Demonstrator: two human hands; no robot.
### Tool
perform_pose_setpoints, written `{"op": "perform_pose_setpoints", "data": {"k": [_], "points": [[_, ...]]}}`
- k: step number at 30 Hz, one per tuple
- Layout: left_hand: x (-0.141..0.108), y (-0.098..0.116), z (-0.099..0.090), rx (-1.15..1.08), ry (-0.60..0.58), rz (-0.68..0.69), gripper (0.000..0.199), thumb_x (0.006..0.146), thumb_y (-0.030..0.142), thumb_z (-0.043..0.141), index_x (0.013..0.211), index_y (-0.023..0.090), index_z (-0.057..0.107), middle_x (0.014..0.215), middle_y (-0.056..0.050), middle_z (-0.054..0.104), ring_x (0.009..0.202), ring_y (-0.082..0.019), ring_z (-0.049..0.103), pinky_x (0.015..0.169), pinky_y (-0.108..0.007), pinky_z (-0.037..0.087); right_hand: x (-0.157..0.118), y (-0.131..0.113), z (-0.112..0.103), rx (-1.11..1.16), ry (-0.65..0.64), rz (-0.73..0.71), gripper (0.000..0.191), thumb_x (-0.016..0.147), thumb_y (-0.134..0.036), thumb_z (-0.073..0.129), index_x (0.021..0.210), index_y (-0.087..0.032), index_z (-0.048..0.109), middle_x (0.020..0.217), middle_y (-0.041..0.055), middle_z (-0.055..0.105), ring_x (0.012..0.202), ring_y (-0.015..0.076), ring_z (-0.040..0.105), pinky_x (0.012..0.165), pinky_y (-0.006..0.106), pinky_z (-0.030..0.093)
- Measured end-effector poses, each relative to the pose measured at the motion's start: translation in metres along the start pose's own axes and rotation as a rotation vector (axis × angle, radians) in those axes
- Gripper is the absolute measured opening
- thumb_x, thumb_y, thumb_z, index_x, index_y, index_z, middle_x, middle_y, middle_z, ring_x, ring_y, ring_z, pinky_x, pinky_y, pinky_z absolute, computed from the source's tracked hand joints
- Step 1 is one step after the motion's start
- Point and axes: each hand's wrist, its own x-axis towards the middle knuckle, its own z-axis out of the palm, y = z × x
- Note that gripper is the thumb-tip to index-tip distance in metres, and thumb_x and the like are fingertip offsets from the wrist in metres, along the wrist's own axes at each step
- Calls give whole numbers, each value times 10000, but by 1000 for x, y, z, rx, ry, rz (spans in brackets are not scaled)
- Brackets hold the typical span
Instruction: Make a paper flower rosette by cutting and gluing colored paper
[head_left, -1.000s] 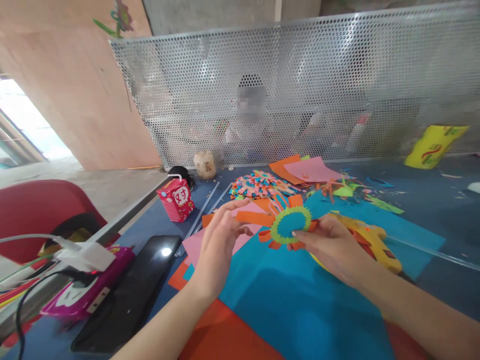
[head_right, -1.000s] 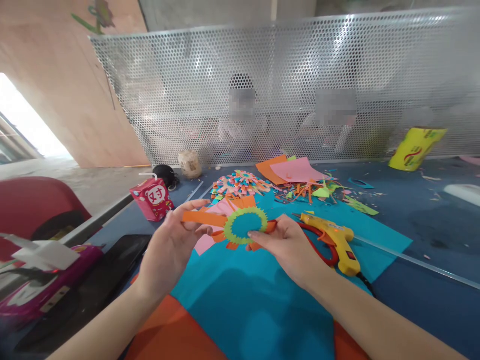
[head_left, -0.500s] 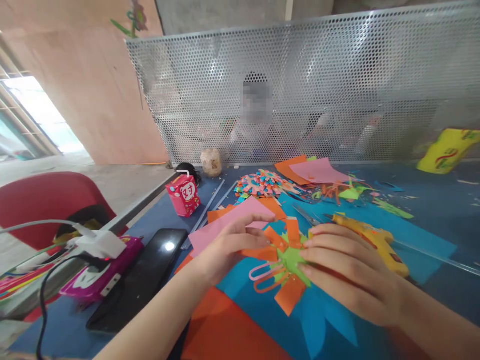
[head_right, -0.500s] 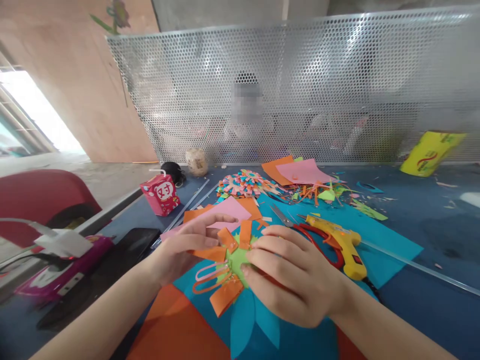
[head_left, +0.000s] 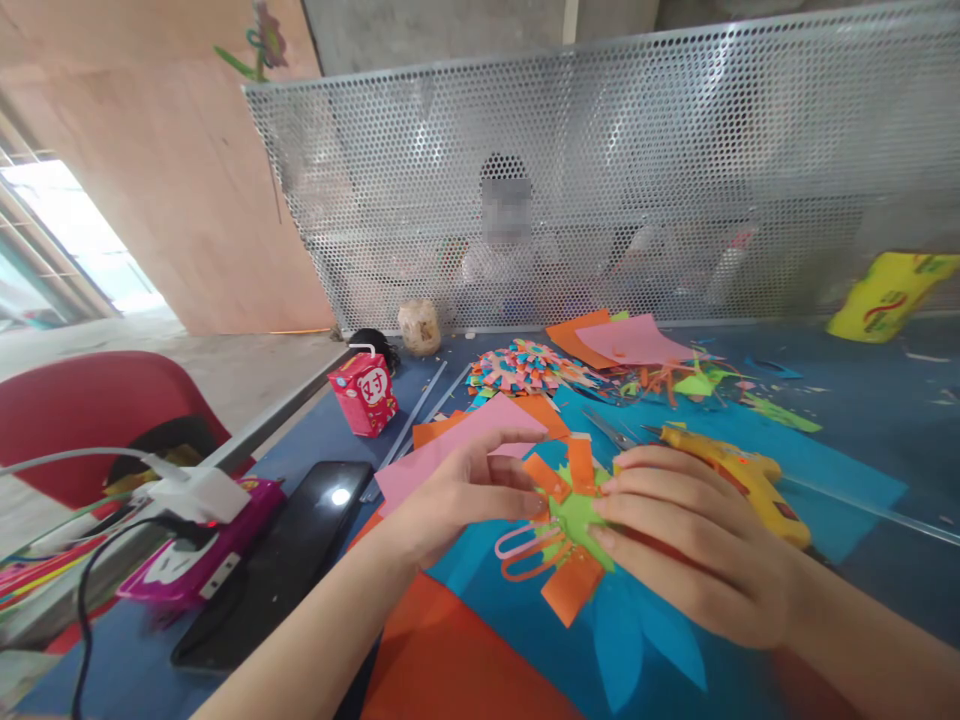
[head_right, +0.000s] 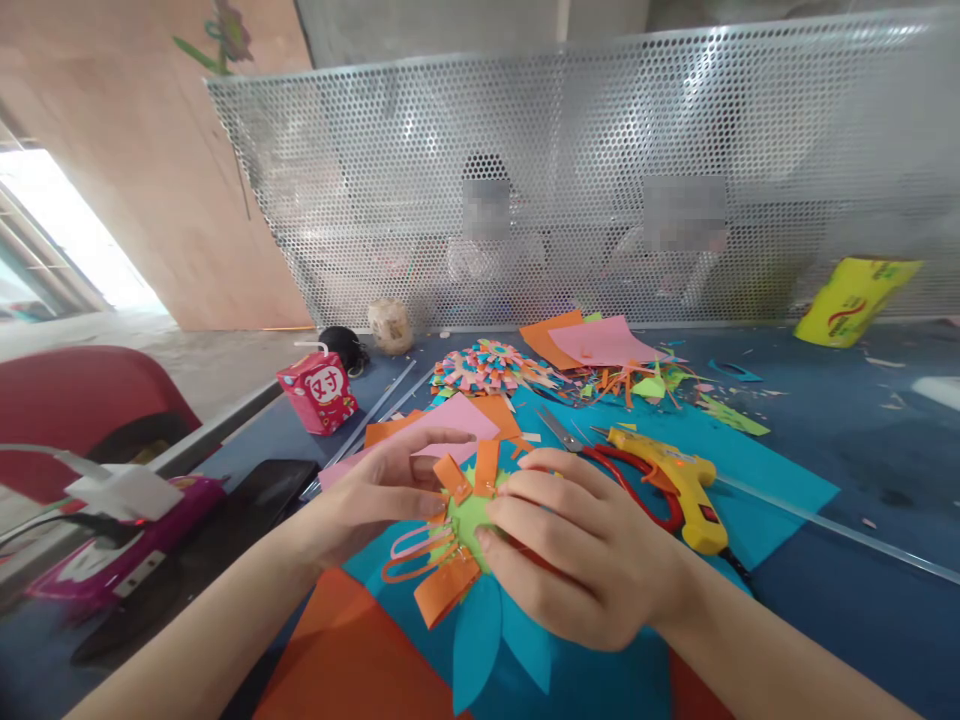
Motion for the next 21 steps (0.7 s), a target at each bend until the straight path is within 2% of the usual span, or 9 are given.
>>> {"op": "perform_pose_setpoints", "data": {"k": [4, 10, 13, 18, 21], "points": [[2, -3, -1, -11, -17, 17, 533, 613, 77, 656, 1114, 175, 500, 903, -57, 613, 661, -104, 549, 614, -235, 424, 3, 0, 0, -20, 12, 3, 218, 839, -76, 438, 868, -177, 630, 871, 74, 676, 930, 204, 586, 854, 413, 505], [4, -6, -5, 1, -32, 17, 551, 607, 82, 662, 1123, 170, 489, 896, -56, 614, 679, -115, 562, 611, -233, 421, 2, -2, 4, -16, 68, 4, 191, 828, -64, 457, 863, -133, 631, 915, 84, 638, 907, 216, 583, 797, 443, 526], [3, -4, -6, 13, -28, 12, 521, 631, 113, 651, 1125, 173, 497, 857, -55, 622, 714, -138, 568, 632, -248, 422, 0, -3, 4, -13, 64, 9, 189, 826, -64, 460, 883, -135, 626, 937, 89, 624, 921, 223, 575, 807, 449, 521], [2, -3, -4, 7, -30, 20, 531, 616, 90, 650, 1121, 176, 507, 755, -12, 602, 642, -105, 545, 582, -214, 399, 1, -4, 0, -34, 61, 5, 198, 835, -70, 447, 875, -150, 624, 925, 79, 631, 917, 218, 579, 806, 428, 527], [1, -1, -2, -5, -7, 17, 524, 604, 115, 669, 1104, 172, 524, 722, -3, 595, 661, -114, 553, 589, -213, 400, 1, -3, 1, -15, 63, 11, 190, 829, -72, 466, 905, -159, 617, 923, 75, 638, 932, 219, 581, 829, 416, 518]]}}
